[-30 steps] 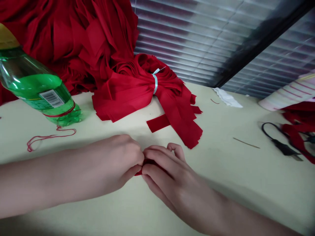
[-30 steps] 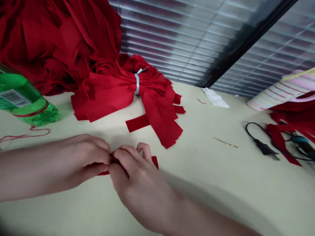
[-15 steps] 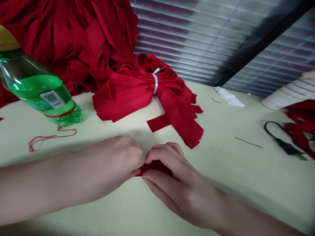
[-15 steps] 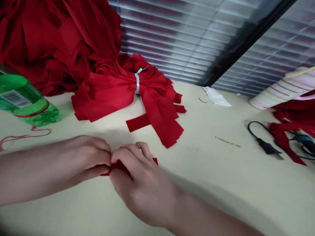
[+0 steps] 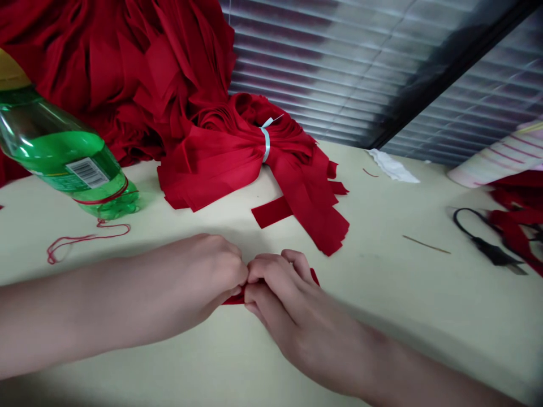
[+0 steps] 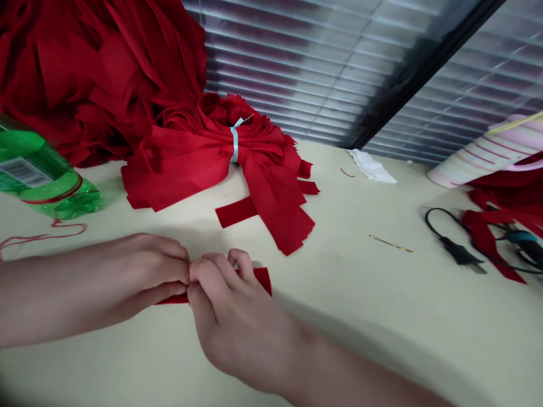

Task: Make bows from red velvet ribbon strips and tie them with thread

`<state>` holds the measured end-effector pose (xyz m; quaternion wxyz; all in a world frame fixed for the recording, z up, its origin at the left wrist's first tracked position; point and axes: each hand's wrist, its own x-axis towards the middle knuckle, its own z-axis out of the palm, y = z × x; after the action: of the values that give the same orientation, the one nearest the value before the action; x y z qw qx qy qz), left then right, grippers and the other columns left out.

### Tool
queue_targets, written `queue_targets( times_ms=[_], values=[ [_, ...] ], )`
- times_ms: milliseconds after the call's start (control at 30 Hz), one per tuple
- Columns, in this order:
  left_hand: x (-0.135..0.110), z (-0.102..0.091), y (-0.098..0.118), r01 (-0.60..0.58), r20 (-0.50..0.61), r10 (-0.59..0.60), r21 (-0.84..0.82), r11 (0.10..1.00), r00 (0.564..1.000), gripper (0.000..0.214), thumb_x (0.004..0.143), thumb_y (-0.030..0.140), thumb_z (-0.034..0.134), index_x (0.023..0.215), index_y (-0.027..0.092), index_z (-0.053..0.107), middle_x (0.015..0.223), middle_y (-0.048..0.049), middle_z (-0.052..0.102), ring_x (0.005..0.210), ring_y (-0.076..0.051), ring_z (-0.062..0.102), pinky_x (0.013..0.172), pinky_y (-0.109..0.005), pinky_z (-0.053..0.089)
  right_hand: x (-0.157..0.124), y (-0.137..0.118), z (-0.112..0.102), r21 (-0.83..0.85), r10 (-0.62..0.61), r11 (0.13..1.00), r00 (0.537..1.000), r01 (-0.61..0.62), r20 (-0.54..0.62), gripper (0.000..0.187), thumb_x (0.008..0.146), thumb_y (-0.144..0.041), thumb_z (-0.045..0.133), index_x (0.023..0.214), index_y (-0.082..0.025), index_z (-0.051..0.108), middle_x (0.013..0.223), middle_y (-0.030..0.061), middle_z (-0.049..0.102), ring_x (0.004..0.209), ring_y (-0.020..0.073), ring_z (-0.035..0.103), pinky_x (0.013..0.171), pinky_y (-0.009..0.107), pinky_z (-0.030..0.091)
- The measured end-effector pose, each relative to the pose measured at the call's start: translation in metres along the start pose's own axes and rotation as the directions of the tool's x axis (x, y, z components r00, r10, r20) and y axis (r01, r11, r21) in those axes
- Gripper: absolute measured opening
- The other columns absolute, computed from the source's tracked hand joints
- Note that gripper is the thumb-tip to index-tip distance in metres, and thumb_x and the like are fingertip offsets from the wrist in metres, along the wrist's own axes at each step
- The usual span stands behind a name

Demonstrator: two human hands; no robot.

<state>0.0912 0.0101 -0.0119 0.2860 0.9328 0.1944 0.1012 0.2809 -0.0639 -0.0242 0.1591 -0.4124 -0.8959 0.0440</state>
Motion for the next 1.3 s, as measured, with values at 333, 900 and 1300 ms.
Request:
queue_targets(
  times_ms=[333,900,1300],
  values=[
    [0.003,0.001,0.009,0.075,0.042,-0.079,0.080,0.994,0.996,0.018,0.086,0.014,0.051,0.071,0.020,0.060,0.071,0.0001,0.062,0.067,-0.015,0.059,0.066,-0.026,0.046,-0.002,0.005,0.004,0.071,-0.012,0.997,0.999,0.014,-0.033,0.023,0.089,-0.005,0.039,0.076,-0.014,0.057,0.087,0.0064,0.052,0.075,0.0164,0.035,0.070,0.030,0.034],
    [0.002,0.008,0.001,0.040,0.016,-0.041,0.067,0.997,0.999,0.019,0.085,0.009,0.052,0.075,0.020,0.063,0.076,0.0016,0.063,0.069,-0.013,0.059,0.069,-0.025,0.045,0.000,0.009,-0.001,0.179,0.005,0.984,1.000,-0.009,0.022,0.020,0.089,-0.004,0.040,0.080,-0.015,0.055,0.086,0.0027,0.055,0.077,0.0138,0.042,0.070,0.029,0.036],
    [0.001,0.001,0.002,0.027,0.017,-0.028,0.034,0.999,0.999,0.022,0.086,0.012,0.051,0.069,0.019,0.062,0.067,0.0019,0.060,0.059,-0.011,0.056,0.061,-0.023,0.045,-0.001,0.006,-0.002,0.066,-0.035,0.997,0.999,0.034,0.017,0.019,0.087,-0.002,0.038,0.078,-0.015,0.048,0.085,0.0017,0.054,0.076,0.0134,0.038,0.074,0.028,0.034]
  ],
)
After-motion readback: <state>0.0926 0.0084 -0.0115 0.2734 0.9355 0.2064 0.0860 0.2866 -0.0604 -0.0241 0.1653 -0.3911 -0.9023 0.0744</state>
